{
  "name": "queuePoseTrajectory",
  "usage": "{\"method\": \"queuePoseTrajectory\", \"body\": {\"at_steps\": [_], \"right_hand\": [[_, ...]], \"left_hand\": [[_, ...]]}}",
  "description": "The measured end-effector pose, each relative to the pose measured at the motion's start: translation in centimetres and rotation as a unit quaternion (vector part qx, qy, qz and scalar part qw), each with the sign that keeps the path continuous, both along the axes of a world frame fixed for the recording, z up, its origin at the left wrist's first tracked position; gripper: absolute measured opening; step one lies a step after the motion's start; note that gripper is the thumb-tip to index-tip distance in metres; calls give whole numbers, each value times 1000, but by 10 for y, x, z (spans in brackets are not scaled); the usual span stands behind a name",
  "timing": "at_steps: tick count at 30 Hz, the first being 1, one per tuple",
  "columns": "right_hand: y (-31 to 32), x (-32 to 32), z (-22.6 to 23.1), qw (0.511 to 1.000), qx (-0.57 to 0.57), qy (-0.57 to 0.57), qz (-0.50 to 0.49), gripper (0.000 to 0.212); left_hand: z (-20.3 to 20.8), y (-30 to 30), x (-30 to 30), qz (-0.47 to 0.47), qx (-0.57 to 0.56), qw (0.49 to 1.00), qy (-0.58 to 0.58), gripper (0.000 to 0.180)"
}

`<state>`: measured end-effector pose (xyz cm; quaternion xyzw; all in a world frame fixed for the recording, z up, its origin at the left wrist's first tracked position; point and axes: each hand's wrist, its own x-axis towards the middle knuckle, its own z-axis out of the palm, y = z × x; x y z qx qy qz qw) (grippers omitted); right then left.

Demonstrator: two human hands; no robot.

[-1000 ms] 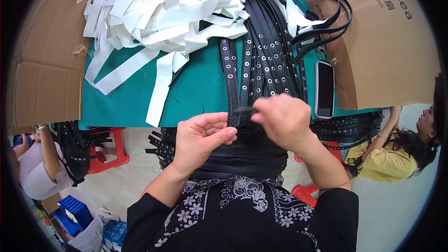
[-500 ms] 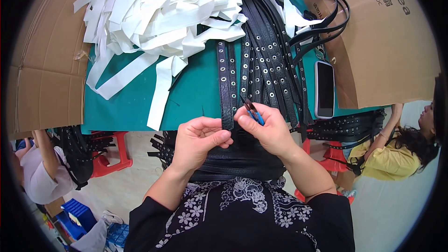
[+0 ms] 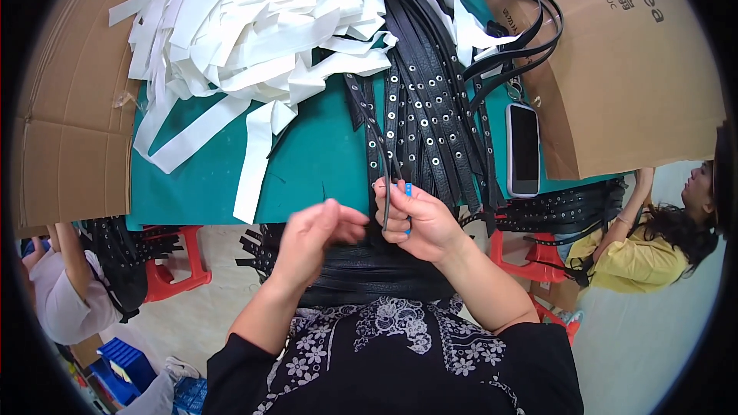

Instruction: Trimming and applying labels to black belts in a factory setting.

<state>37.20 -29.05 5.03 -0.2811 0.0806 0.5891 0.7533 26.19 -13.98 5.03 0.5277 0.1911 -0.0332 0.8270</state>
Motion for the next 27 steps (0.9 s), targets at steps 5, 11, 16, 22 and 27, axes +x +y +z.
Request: {"method": "queuePoseTrajectory", "body": {"at_steps": [5, 11, 16, 22, 27], "right_hand": [[-1, 0, -11, 996, 3, -79, 47, 17], [-9, 3, 3, 749, -223, -614, -104, 23], [-22, 19, 31, 456, -241, -856, -22, 21], [-21, 20, 36, 409, -224, -884, 20, 23], [-17, 17, 36, 389, -222, -894, 8, 22]], "left_hand": [[-2, -18, 12, -45, -372, 923, 84, 36], [6, -23, 12, 54, -195, 979, 15, 24], [16, -24, 10, 66, -57, 996, -12, 28], [17, -28, 9, 75, -32, 996, -25, 27], [15, -32, 10, 79, -34, 996, -35, 25]]}}
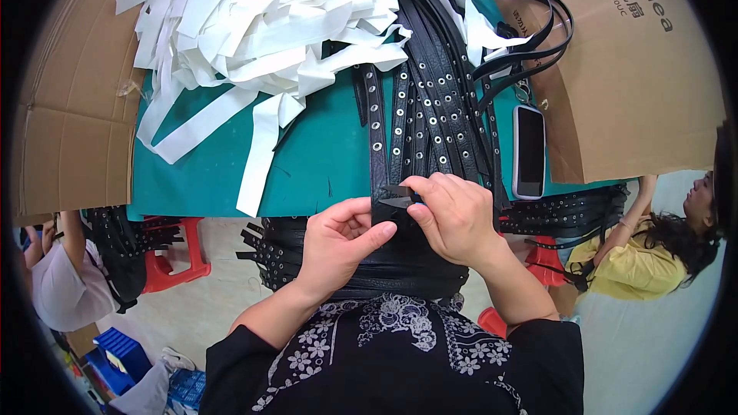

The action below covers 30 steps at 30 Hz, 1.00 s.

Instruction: Trimming and applying labels to black belts in a factory setting.

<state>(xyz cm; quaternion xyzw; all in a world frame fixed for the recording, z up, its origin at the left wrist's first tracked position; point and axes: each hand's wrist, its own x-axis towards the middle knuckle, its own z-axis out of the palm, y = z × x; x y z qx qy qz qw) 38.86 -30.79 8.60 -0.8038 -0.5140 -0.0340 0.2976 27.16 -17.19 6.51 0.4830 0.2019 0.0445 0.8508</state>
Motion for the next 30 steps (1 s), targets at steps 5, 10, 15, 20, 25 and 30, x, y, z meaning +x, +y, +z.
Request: {"method": "queuePoseTrajectory", "body": {"at_steps": [5, 10, 15, 20, 25, 30], "right_hand": [[-2, -6, 1, 1000, -11, 0, -19, 21], [-2, -14, -2, 999, -3, -15, -45, 19], [1, -25, -5, 992, -19, -57, -115, 20], [1, -30, -5, 990, -11, -34, -136, 18], [-1, -33, -6, 988, -3, 2, -152, 16], [1, -37, -10, 982, 12, 14, -188, 15]], "left_hand": [[0, 0, 2, 5, 11, 1000, -5, 24], [0, -5, 3, 19, 18, 999, -19, 22], [-3, -10, 6, 35, 17, 999, -5, 21], [-6, -15, 8, 50, 35, 998, -11, 22], [-4, -18, 10, 48, 41, 998, -15, 24], [-8, -22, 12, 67, 69, 995, -26, 24]]}}
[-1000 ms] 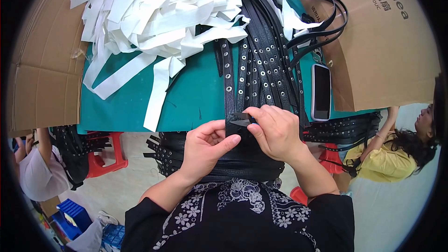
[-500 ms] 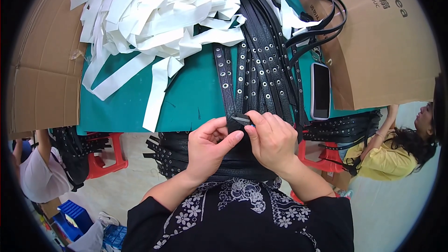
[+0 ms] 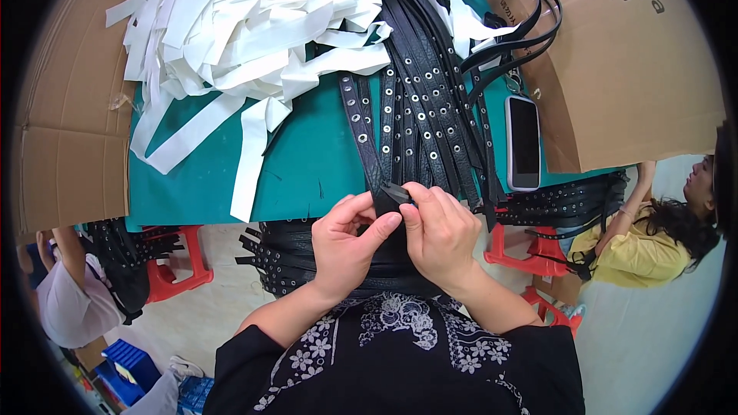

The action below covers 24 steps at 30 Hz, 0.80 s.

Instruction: Trimming and applying labels to black belts in a factory setting.

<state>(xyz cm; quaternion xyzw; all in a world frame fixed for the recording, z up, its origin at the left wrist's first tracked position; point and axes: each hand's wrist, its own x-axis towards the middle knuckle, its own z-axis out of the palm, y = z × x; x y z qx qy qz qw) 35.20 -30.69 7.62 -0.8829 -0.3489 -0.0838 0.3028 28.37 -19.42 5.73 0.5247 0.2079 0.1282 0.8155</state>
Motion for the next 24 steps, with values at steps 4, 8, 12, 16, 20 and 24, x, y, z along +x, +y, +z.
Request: {"method": "queuePoseTrajectory", "body": {"at_steps": [4, 8, 12, 16, 20, 24], "right_hand": [[-1, -2, -1, 1000, -2, -1, -11, 14], [-4, 5, -15, 998, 51, 36, -16, 16], [-12, 20, -12, 993, 95, 69, -26, 19], [-17, 37, 2, 996, 23, 2, 91, 20], [-15, 51, 10, 979, -6, -21, 202, 20], [-10, 59, 16, 970, -31, -19, 240, 19]], "left_hand": [[-5, -1, 0, -4, 34, 999, -6, 24], [-6, -3, 0, 3, 5, 1000, 2, 20], [-2, 1, -1, -6, -41, 999, 22, 17], [3, 6, -4, -19, -51, 998, 36, 19], [10, 13, -8, -46, -102, 993, 32, 26], [10, 19, -11, -62, -121, 990, 34, 28]]}}
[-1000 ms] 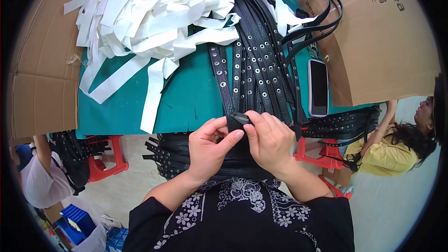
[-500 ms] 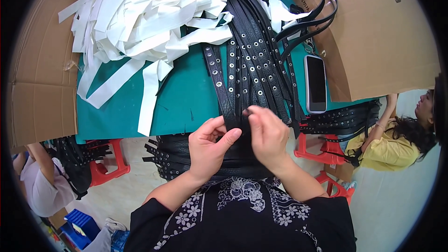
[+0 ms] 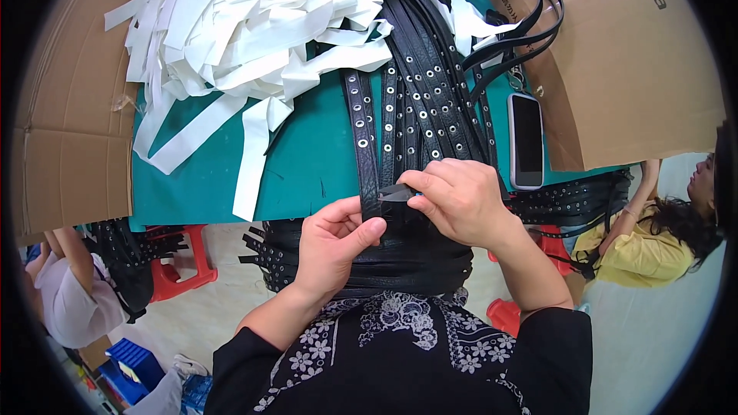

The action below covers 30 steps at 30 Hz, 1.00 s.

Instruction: Trimming and applying labels to black belts in a factory setting.

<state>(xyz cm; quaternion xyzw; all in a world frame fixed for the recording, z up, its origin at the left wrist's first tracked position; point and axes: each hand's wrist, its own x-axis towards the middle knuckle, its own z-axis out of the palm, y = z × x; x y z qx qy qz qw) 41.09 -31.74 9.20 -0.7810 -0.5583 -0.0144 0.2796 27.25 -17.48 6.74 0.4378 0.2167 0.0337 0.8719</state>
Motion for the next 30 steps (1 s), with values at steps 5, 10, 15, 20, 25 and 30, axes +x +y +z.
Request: {"method": "queuePoseTrajectory", "body": {"at_steps": [5, 10, 15, 20, 25, 30], "right_hand": [[4, 3, 0, 999, 11, 21, 32, 18], [5, 3, 4, 1000, -9, -11, 28, 18], [7, 2, 4, 999, -1, -27, 27, 19], [6, 4, -12, 994, 111, 5, -20, 18], [19, -17, -2, 869, 71, 477, -115, 25], [36, -24, -12, 740, 98, 661, -80, 17]], "left_hand": [[0, 5, -1, -10, -13, 1000, 0, 27], [-1, 6, -1, -17, -14, 1000, 9, 26], [-4, 7, -1, -21, -32, 999, 7, 26], [-6, 7, -1, -18, -49, 999, -12, 28], [-8, 5, -5, -1, -15, 999, -35, 28], [-1, 7, -6, -33, -53, 998, -29, 32]]}}
